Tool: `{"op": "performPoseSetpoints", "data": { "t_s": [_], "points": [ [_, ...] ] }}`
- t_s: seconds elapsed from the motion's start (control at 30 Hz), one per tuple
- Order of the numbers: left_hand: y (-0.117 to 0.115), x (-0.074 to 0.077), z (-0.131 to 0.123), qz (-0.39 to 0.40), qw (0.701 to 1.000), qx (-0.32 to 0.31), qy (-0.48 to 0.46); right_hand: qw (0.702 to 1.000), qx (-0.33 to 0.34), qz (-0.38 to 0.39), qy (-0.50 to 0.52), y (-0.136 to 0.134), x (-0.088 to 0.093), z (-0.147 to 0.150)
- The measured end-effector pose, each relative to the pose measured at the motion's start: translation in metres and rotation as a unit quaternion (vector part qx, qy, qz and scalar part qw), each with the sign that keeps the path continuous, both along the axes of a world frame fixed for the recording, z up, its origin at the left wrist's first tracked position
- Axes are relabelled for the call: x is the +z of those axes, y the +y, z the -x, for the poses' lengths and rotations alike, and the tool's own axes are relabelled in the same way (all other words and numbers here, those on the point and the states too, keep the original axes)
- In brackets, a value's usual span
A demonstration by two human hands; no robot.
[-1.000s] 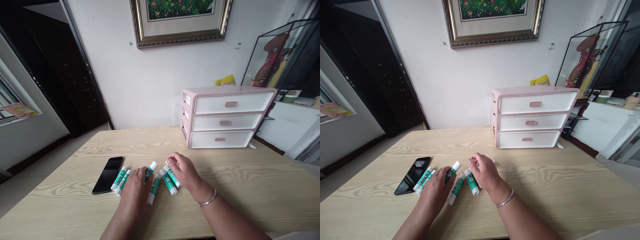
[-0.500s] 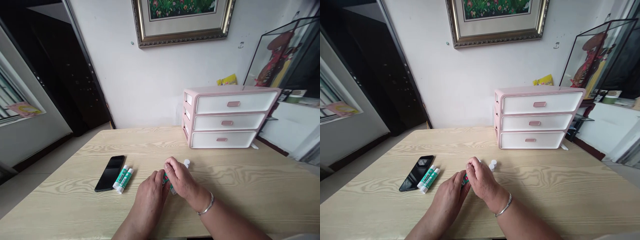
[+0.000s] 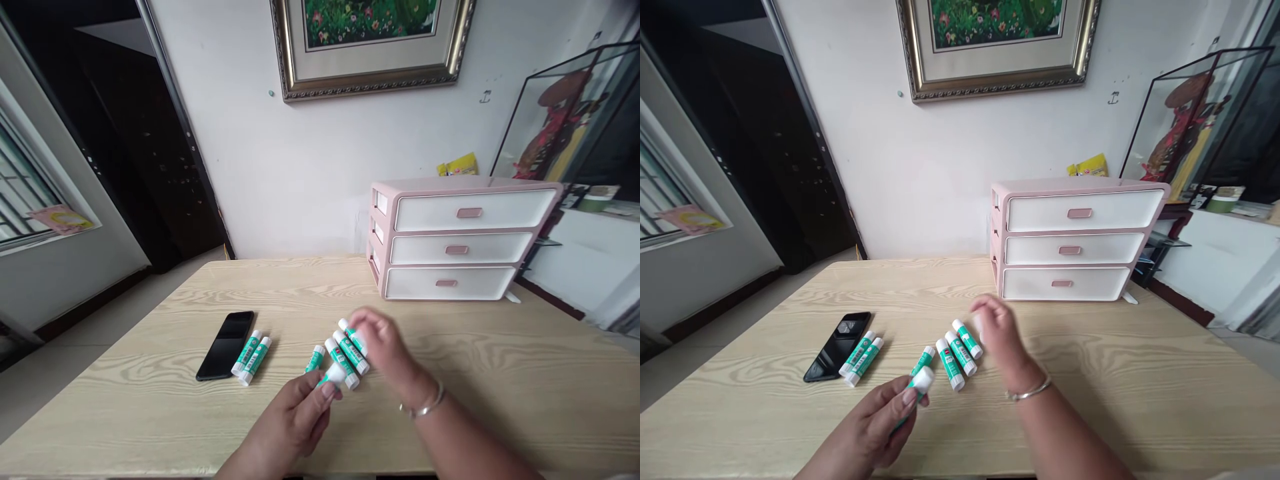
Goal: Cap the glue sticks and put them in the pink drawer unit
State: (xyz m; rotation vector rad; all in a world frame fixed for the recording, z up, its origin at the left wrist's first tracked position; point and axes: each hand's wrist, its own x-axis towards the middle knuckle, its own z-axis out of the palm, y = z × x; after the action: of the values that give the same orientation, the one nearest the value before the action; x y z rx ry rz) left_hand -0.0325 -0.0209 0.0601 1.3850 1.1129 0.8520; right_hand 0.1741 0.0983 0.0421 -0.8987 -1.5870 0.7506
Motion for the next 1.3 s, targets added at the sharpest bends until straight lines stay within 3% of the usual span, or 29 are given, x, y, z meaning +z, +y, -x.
{"op": "performPoseSetpoints", "data": {
  "t_s": [0.07, 0.13, 0.27, 0.4, 0.53, 0.83, 1.07, 1.3],
  "points": [
    [-0.003, -0.006, 0.013, -0.002, 0.999, 0.032, 0.031, 0.991, -0.124, -0.009, 0.046, 0.016, 0.008, -0.018],
    [0.0, -0.013, 0.026, -0.081, 0.984, 0.105, 0.122, 0.98, -0.197, -0.004, 0.019, 0.026, 0.014, -0.026],
    [0.016, -0.026, 0.043, -0.2, 0.885, 0.259, 0.33, 0.948, -0.237, 0.044, -0.209, 0.035, 0.01, -0.021],
    [0.026, -0.034, 0.049, -0.202, 0.806, 0.264, 0.49, 0.895, -0.262, 0.106, -0.346, 0.042, -0.004, -0.03],
    [0.029, -0.037, 0.05, -0.196, 0.761, 0.236, 0.571, 0.861, -0.275, 0.153, -0.4, 0.047, -0.005, -0.052],
    [0.04, -0.055, 0.052, -0.166, 0.722, 0.226, 0.632, 0.843, -0.177, 0.196, -0.469, 0.045, -0.012, -0.062],
    [0.033, -0.056, 0.05, -0.238, 0.732, 0.235, 0.593, 0.852, -0.139, 0.178, -0.473, 0.043, -0.02, -0.058],
    [0.033, -0.057, 0.057, -0.253, 0.729, 0.246, 0.586, 0.87, -0.127, 0.172, -0.444, 0.042, -0.018, -0.052]
  ]
}}
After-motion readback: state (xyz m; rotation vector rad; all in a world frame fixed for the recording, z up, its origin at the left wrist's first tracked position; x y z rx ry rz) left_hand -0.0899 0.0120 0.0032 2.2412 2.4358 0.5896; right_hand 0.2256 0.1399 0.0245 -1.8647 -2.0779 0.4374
